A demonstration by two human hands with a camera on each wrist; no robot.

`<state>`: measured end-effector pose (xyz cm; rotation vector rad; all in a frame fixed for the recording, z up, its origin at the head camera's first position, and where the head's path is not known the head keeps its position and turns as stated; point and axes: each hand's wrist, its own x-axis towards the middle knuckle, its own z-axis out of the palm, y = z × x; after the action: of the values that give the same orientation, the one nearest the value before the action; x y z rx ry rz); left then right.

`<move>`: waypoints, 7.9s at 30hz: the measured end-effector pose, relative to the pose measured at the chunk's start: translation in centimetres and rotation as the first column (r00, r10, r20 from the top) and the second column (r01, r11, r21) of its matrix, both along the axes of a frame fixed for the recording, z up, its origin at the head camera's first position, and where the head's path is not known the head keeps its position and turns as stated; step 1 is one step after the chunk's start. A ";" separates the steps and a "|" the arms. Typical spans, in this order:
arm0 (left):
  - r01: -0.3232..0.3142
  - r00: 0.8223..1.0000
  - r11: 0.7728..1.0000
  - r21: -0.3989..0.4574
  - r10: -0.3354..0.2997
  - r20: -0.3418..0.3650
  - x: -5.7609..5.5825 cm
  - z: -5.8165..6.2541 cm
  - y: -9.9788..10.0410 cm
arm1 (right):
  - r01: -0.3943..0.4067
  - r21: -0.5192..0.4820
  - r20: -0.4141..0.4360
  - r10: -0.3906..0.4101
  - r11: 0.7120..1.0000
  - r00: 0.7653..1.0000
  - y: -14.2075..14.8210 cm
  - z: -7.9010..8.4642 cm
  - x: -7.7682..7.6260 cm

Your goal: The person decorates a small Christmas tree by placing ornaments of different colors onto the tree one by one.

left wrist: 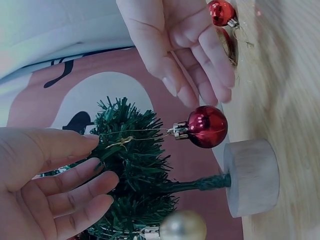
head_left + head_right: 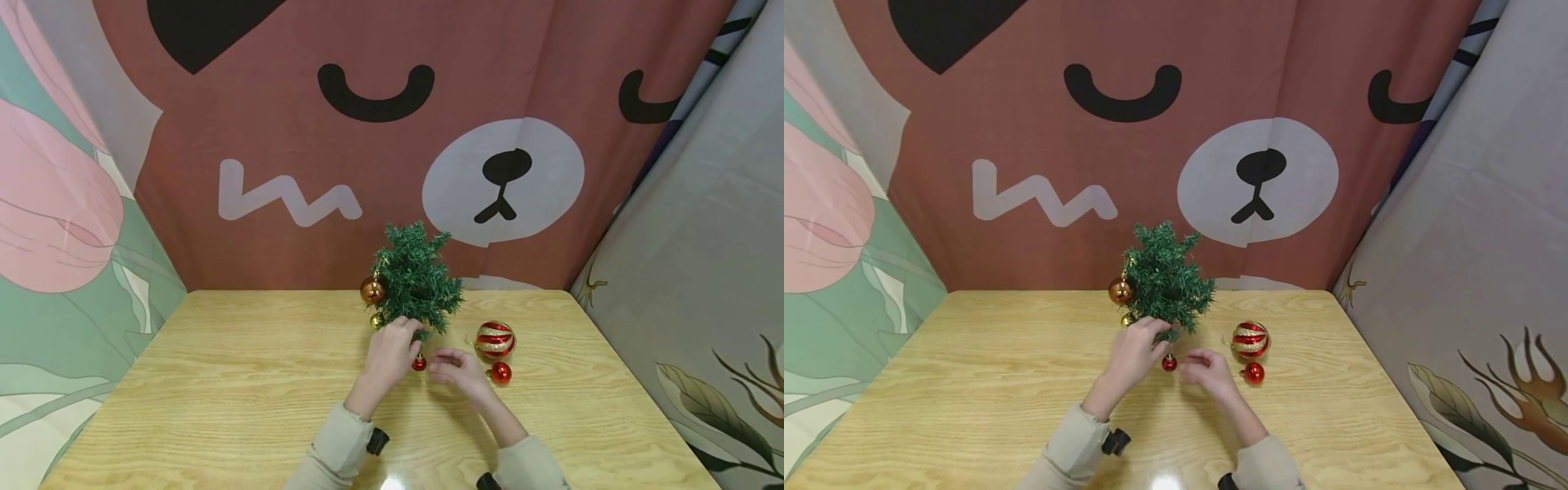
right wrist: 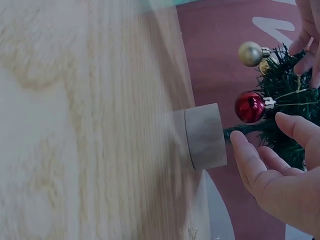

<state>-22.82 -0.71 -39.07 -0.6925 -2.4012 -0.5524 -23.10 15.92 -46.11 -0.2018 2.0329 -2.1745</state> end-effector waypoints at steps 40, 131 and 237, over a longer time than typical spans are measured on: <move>0.034 0.994 0.987 0.156 -0.018 -0.104 0.0 2.1 -0.6 | 0.136 0.123 -0.089 -0.126 0.983 0.988 6.7 1.6 2.2; -0.071 0.997 0.979 0.190 0.076 -0.020 -2.4 5.7 -1.6 | 0.214 0.533 -0.013 -0.245 0.819 0.969 11.2 -0.9 0.0; -0.051 0.998 0.981 0.189 0.055 -0.013 -2.1 5.6 -1.7 | 0.177 0.216 -0.342 -0.095 0.960 0.935 2.0 11.5 0.6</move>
<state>-24.89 -2.43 -33.45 -0.5472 -2.3062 -0.7375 -22.45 17.95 -34.61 -0.4295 2.5476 -2.0517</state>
